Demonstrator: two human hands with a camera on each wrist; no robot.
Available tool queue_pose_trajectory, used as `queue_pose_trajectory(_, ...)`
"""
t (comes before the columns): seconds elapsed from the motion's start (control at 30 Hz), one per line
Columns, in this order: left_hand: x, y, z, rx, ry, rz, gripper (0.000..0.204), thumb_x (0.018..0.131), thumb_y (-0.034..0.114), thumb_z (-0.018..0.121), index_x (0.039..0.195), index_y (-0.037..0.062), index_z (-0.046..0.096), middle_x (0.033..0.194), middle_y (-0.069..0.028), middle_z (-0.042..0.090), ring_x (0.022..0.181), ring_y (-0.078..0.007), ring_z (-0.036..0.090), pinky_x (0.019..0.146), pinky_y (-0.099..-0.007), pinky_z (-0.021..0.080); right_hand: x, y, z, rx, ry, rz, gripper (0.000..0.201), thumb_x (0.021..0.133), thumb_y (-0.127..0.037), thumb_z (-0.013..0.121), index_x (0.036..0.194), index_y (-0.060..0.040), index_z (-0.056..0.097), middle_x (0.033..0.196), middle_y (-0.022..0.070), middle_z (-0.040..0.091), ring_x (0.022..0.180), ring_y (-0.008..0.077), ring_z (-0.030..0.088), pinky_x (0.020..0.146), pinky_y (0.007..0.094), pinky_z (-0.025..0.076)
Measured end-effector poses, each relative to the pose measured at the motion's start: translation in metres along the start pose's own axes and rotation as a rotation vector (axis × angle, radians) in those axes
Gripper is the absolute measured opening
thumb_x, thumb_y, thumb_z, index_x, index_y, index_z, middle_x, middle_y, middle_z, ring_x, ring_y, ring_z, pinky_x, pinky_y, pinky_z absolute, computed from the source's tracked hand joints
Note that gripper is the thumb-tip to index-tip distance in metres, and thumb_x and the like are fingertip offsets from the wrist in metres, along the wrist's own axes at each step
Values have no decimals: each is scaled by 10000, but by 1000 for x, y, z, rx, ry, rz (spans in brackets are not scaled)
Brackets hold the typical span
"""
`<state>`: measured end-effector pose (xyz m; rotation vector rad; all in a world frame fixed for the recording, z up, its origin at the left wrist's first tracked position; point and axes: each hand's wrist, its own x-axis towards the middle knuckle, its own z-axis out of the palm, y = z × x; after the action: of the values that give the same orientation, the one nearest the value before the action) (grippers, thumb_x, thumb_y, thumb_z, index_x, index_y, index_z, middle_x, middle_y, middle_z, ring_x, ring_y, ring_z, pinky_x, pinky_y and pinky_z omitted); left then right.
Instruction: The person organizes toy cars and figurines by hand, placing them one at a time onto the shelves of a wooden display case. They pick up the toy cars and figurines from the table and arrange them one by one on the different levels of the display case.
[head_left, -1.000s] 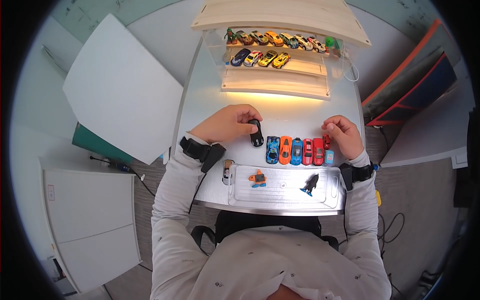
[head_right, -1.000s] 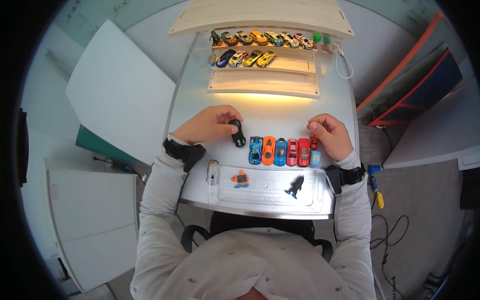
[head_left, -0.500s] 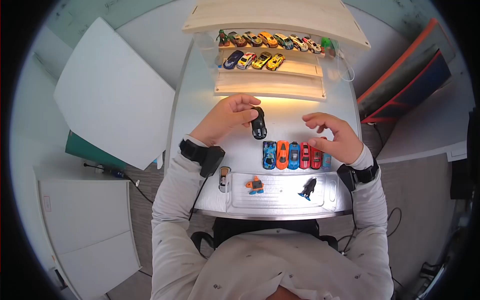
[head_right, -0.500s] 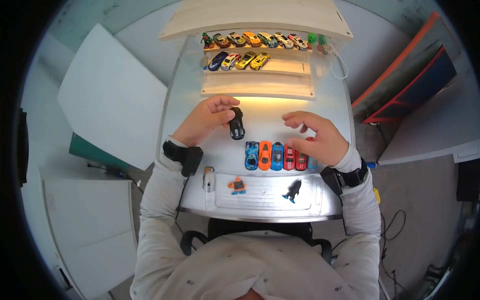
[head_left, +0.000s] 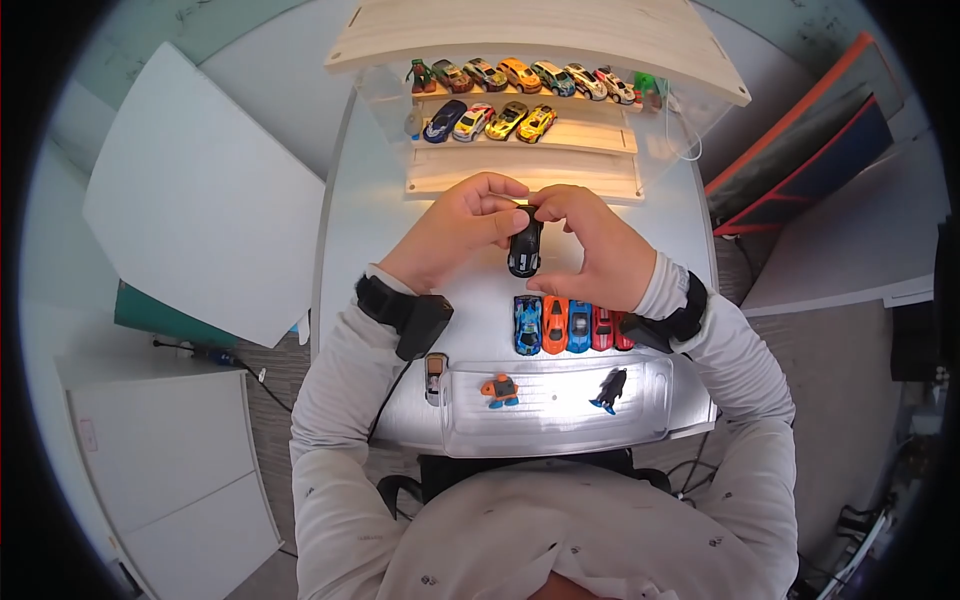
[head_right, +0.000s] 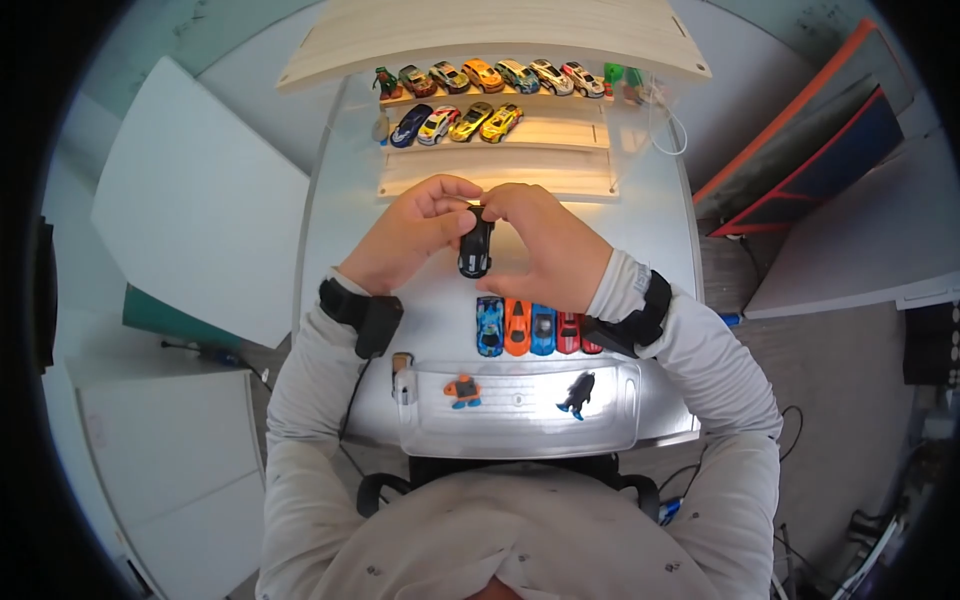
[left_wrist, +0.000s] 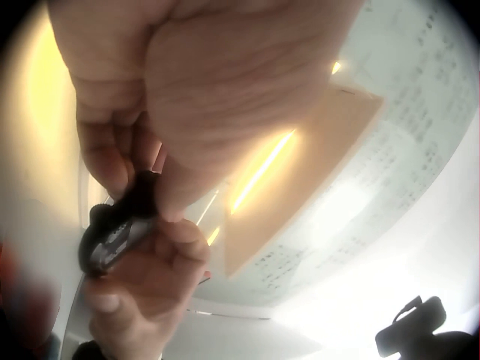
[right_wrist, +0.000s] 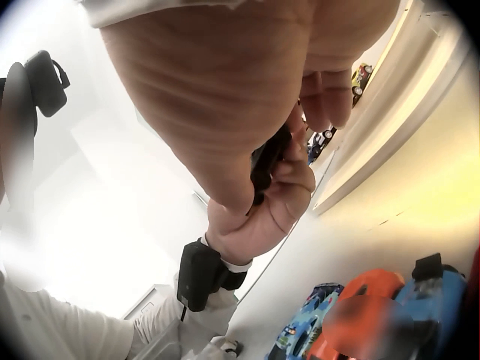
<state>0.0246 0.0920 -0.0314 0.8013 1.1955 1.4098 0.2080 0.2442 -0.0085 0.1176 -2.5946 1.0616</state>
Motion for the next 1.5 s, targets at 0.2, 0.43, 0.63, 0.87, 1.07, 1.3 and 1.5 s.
queue_pose_trajectory(0.2, 10, -5, -3, -73, 10, 10, 349, 994, 127, 671, 1309, 47, 547, 1059, -21, 680, 931, -75, 625, 829, -249, 504, 4, 10, 6, -73, 50, -35, 672, 716, -173, 902, 1235, -36, 499, 1283, 167, 544, 1163, 324, 558, 985, 387, 476)
queue_pose_trajectory(0.43, 5, -9, 2, -60, 168, 62, 399, 978, 134, 690, 1322, 26, 521, 1199, -75, 631, 1044, -131, 616, 926, -284, 523, 8, 19, 4, -143, 187, 90, 617, 734, -222, 862, 1209, 1, 538, 1190, 193, 596, 1093, 352, 598, 955, 409, 503)
queue_pose_trajectory(0.63, -17, -16, -21, 133, 192, -18, 402, 959, 92, 690, 1316, 17, 523, 1189, -75, 624, 1069, -138, 613, 958, -289, 518, 31, 30, -14, -343, 292, 507, 585, 831, -339, 792, 1227, -2, 525, 1098, 198, 666, 987, 388, 668, 857, 428, 549)
queue_pose_trajectory(0.87, -18, -28, -32, 155, 83, 8, 362, 977, 126, 704, 1272, -10, 545, 1118, -68, 637, 1033, -130, 621, 950, -274, 518, 46, 60, -15, -453, 304, 510, 553, 880, -355, 748, 1234, -4, 508, 1153, 244, 669, 1066, 429, 663, 888, 476, 537)
queue_pose_trajectory(1.07, -16, -30, -36, 173, 43, -12, 358, 970, 91, 692, 1288, 25, 542, 1138, -54, 635, 1052, -117, 611, 961, -270, 504, 51, 65, -16, -510, 285, 478, 543, 900, -362, 728, 1239, 1, 510, 1147, 248, 671, 1060, 423, 667, 892, 474, 537)
queue_pose_trajectory(1.3, -16, -32, -36, 181, 37, -25, 348, 975, 87, 681, 1287, 23, 542, 1147, -58, 636, 1059, -117, 609, 969, -270, 502, 52, 74, -16, -545, 283, 458, 545, 905, -371, 724, 1240, 4, 515, 1154, 239, 674, 1062, 414, 673, 899, 469, 536)
queue_pose_trajectory(1.5, -16, -30, -35, 199, 42, -36, 347, 972, 87, 683, 1284, 25, 545, 1155, -68, 636, 1079, -128, 613, 978, -277, 501, 53, 75, -15, -535, 302, 425, 521, 902, -367, 729, 1219, -8, 525, 1155, 226, 671, 1077, 409, 664, 896, 465, 538)
